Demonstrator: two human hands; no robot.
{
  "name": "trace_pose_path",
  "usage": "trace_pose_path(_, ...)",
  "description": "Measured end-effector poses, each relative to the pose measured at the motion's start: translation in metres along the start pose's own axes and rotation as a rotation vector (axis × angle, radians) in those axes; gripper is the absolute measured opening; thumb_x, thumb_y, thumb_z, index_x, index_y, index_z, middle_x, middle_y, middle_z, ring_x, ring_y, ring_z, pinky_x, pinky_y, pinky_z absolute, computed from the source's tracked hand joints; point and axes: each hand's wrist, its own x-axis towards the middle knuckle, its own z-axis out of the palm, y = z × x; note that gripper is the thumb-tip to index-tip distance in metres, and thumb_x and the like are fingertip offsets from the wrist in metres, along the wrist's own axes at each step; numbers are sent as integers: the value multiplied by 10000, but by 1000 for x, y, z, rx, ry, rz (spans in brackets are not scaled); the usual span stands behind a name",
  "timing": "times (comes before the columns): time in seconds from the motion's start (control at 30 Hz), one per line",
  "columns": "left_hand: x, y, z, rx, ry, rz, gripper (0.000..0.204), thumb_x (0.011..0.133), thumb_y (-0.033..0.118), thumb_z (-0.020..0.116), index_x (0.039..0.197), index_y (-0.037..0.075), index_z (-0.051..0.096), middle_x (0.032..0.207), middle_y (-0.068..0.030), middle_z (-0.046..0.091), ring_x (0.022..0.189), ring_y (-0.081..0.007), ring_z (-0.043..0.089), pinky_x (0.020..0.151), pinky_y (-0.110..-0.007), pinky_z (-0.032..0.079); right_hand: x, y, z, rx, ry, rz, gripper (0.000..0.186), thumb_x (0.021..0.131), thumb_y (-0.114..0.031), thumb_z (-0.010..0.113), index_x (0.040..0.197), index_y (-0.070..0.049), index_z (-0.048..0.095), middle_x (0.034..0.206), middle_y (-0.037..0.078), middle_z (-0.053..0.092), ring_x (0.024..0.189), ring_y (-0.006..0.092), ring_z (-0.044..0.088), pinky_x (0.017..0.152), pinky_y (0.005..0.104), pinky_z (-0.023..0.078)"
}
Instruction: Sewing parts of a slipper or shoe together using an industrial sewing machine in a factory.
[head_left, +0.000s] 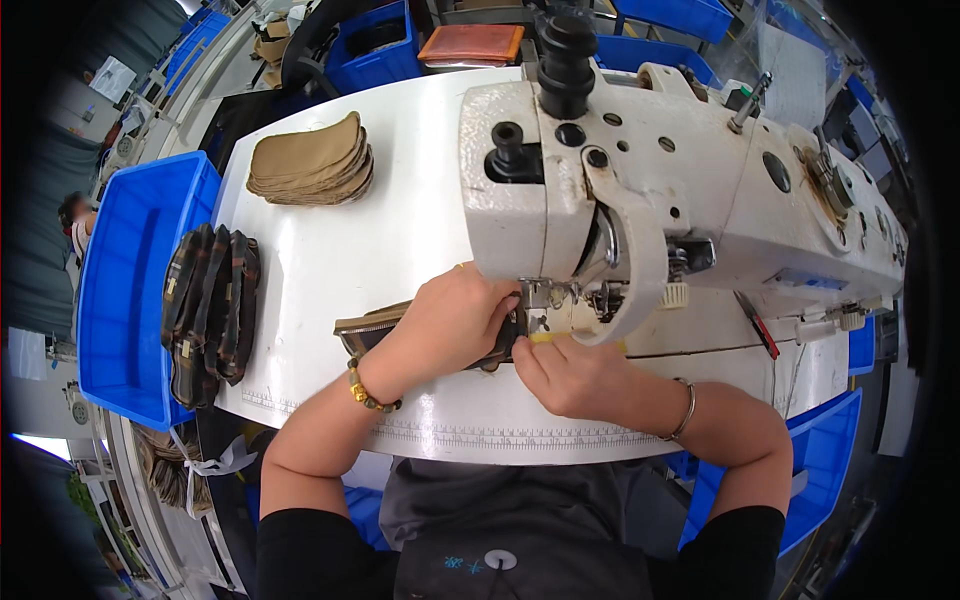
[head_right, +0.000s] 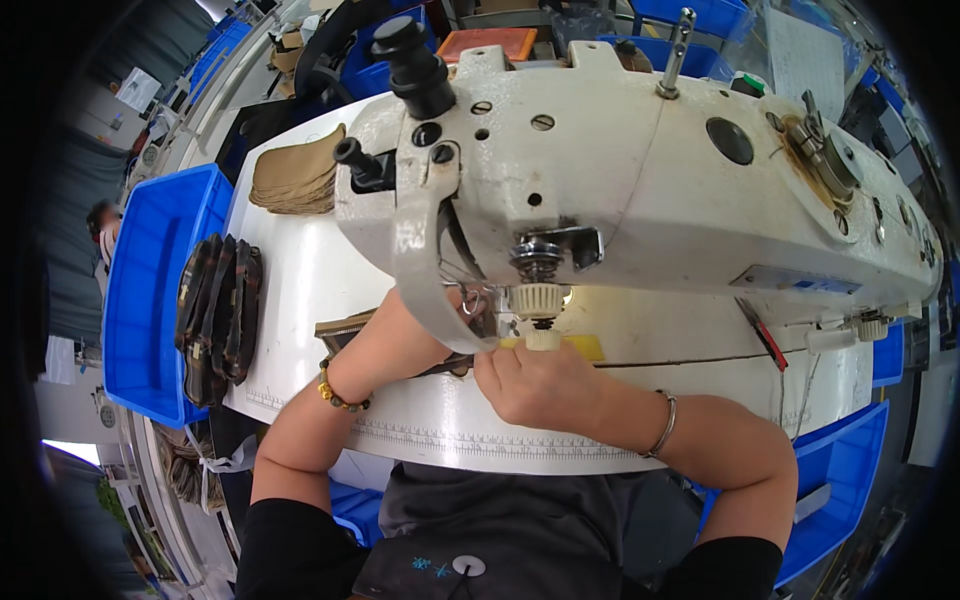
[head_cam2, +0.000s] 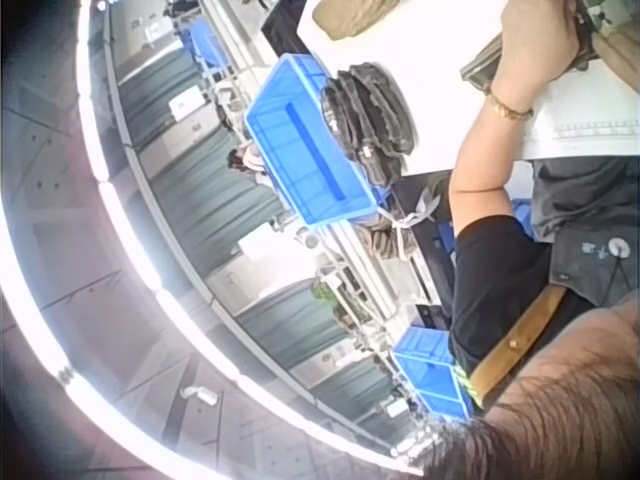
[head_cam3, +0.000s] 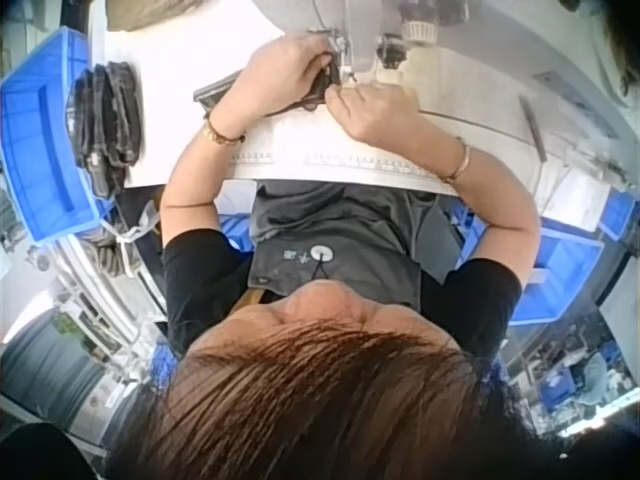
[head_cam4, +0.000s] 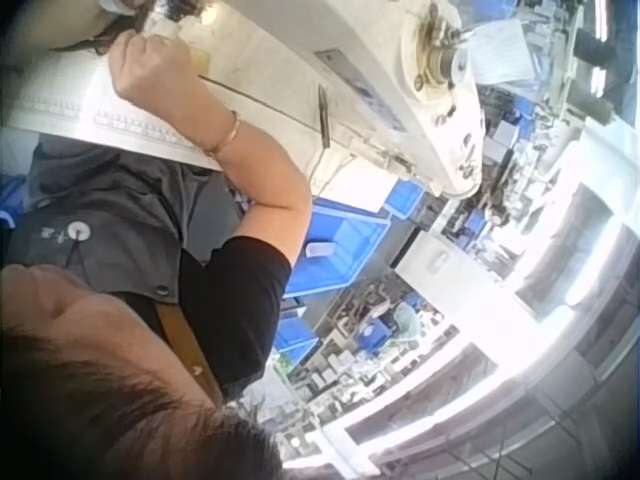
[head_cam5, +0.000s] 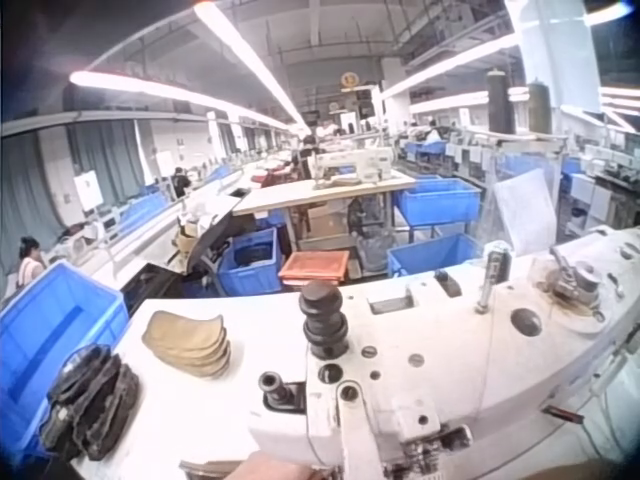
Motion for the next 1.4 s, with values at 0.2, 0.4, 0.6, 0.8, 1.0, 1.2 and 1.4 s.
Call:
trace_pose_path(0.2, -3, 5, -7, -18, -2, 17, 130, 878, 114, 614, 945, 24, 681, 821, -188, 646, 847, -371, 631, 720, -450, 506, -1, -2, 3, 55, -12, 62, 79, 675, -106, 628, 702, -72, 561, 576, -11, 439, 486, 87, 508, 354, 270, 364)
trace_pose_path(0.4, -3, 1, -1, -33, 38, -26, 134, 861, 140, 649, 928, 37, 702, 827, -177, 657, 815, -356, 644, 702, -431, 510, -1, -3, 3, 42, -3, 73, 80, 665, -110, 622, 702, -77, 560, 595, -10, 445, 489, 93, 498, 369, 269, 375)
trace_pose_path(0.6, -1, 3, 1, 81, 33, -65, 141, 857, 176, 659, 907, 61, 726, 751, -171, 658, 700, -359, 650, 633, -441, 516, -4, -1, 4, 38, 25, 76, 74, 666, -111, 622, 714, -76, 576, 596, -13, 436, 490, 93, 497, 369, 270, 379)
trace_pose_path(0.8, -1, 7, 3, 93, 58, -74, 138, 857, 178, 655, 900, 66, 725, 745, -170, 659, 689, -355, 650, 619, -445, 521, -6, -3, -9, 37, -231, 94, 297, 732, -115, 632, 997, 9, 680, 739, 28, 580, 610, 123, 586, 551, 261, 487)
trace_pose_path(1.0, -3, 7, 8, 84, 116, -61, 114, 846, 150, 659, 884, 57, 712, 754, -159, 662, 712, -357, 654, 628, -443, 527, -1, -3, -9, 89, -134, 137, 295, 718, -110, 630, 975, 15, 702, 574, 6, 541, 423, 97, 529, 360, 278, 384)
trace_pose_path(1.2, 2, -4, 11, -20, 246, 13, 88, 797, 100, 704, 851, 33, 684, 795, -127, 681, 815, -336, 658, 703, -420, 529, 3, -5, -24, 107, -284, 134, 341, 742, -92, 623, 1035, 68, 691, 538, 6, 537, 414, 101, 523, 355, 290, 389)
trace_pose_path(1.4, 6, 5, 1, -35, 75, -153, 102, 780, 95, 704, 863, 39, 684, 826, -104, 702, 816, -313, 659, 717, -401, 527, 5, -3, -24, 145, -285, 145, 360, 745, -76, 638, 1056, 100, 676, 509, -8, 515, 413, 106, 519, 359, 285, 390)
